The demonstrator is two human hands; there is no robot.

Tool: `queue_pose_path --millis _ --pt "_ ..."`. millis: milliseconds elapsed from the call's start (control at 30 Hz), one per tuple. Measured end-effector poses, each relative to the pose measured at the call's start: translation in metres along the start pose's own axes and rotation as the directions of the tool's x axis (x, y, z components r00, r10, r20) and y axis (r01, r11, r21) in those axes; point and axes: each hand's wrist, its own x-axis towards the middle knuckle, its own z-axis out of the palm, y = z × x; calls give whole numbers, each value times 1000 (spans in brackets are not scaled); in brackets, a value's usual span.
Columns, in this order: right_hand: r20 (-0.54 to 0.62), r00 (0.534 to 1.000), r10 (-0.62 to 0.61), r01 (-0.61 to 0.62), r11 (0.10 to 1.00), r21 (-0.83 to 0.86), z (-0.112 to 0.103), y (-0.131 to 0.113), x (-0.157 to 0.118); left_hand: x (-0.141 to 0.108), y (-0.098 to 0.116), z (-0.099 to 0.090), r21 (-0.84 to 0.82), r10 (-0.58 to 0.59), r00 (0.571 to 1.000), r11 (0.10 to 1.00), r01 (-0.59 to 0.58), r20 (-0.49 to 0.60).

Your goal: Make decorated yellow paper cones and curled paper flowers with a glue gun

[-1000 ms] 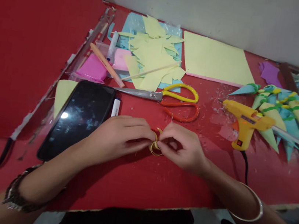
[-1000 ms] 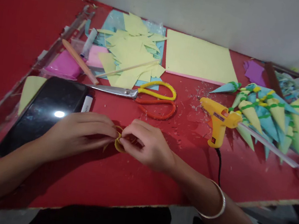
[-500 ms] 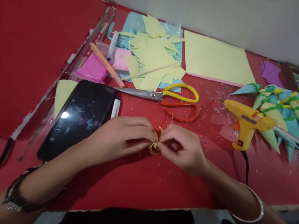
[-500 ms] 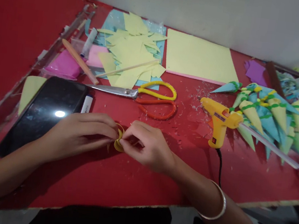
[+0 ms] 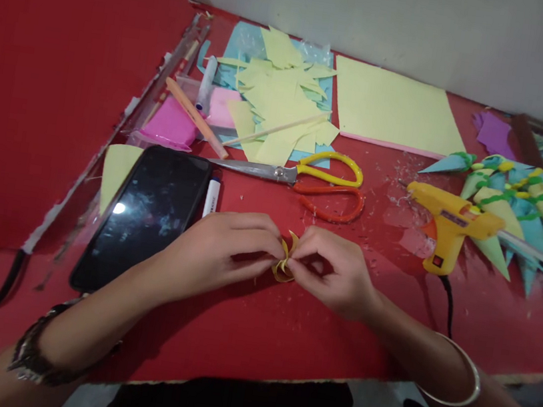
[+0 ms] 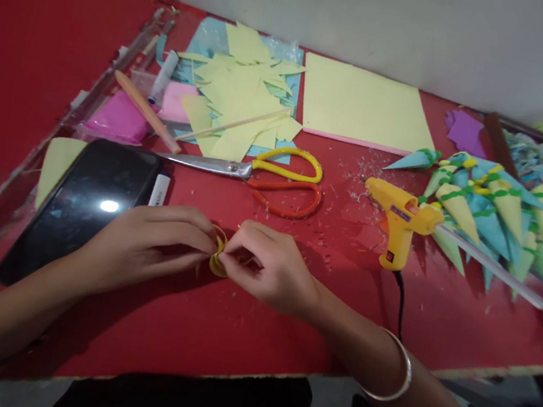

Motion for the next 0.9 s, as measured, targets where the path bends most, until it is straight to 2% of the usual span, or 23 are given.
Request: queue_pose_path --millis 467,733,900 --pt "-21 1000 17 -18 1000 -21 -1 -1 0 0 1 1 -45 -23 1000 999 23 -6" --pt "-28 999 17 -18 999 -38 -1 0 0 0 1 -2 -13 -36 999 999 37 37" --pt "-54 998 -23 18 996 -91 -4 -1 2 -2 0 -6 64 -111 994 992 112 -21"
